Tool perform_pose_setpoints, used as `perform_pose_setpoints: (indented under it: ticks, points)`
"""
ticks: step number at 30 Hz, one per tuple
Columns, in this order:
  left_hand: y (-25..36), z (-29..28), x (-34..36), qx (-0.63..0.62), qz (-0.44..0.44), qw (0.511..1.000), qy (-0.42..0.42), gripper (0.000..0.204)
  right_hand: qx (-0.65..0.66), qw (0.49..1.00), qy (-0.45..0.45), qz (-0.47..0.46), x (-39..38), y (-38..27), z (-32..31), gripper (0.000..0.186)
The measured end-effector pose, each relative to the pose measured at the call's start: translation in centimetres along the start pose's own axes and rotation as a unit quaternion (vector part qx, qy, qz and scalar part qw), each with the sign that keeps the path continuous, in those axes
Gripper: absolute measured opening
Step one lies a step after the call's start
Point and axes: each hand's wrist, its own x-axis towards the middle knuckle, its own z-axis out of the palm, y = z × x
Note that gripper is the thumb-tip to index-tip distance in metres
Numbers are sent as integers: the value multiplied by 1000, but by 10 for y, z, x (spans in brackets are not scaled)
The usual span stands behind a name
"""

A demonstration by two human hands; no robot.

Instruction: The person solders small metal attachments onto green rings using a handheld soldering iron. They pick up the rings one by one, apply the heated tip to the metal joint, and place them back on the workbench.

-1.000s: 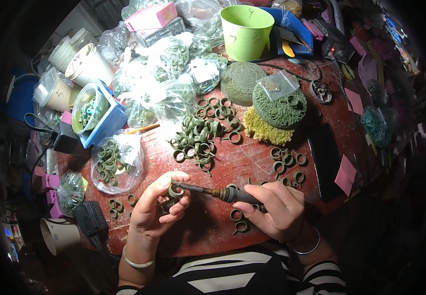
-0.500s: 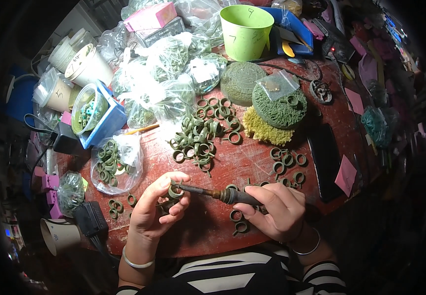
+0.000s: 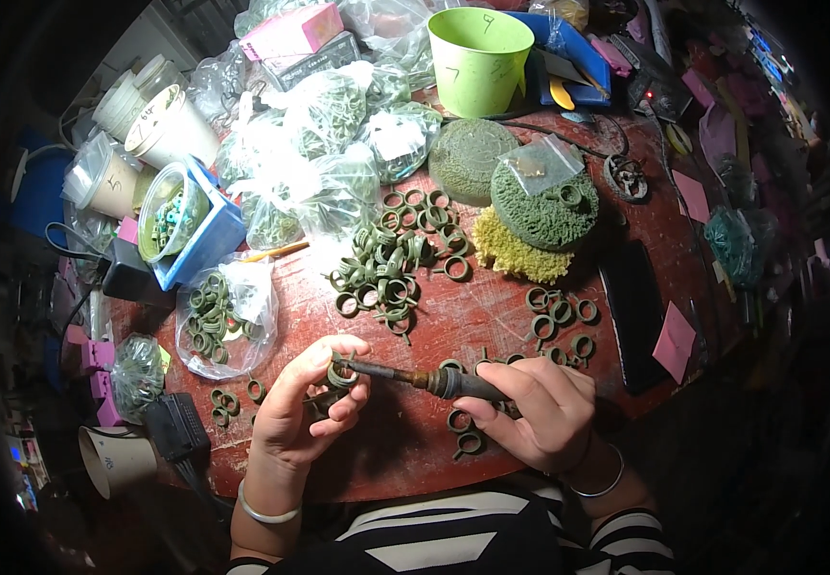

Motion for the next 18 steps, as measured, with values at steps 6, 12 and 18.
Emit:
perform_pose_setpoints:
  ticks: [6,12,18]
  points:
    - [1,1,0,0,1,1000,-4,38,0,1000,-3,-5,0,1,2,34]
    - [1,3,0,1,-2,1000,2,37,-5,1000,2,-4,0,0,-1,34]
    - [-1,1,0,2,1,1000,3,38,-3,1000,-6,-6,0,1,1,34]
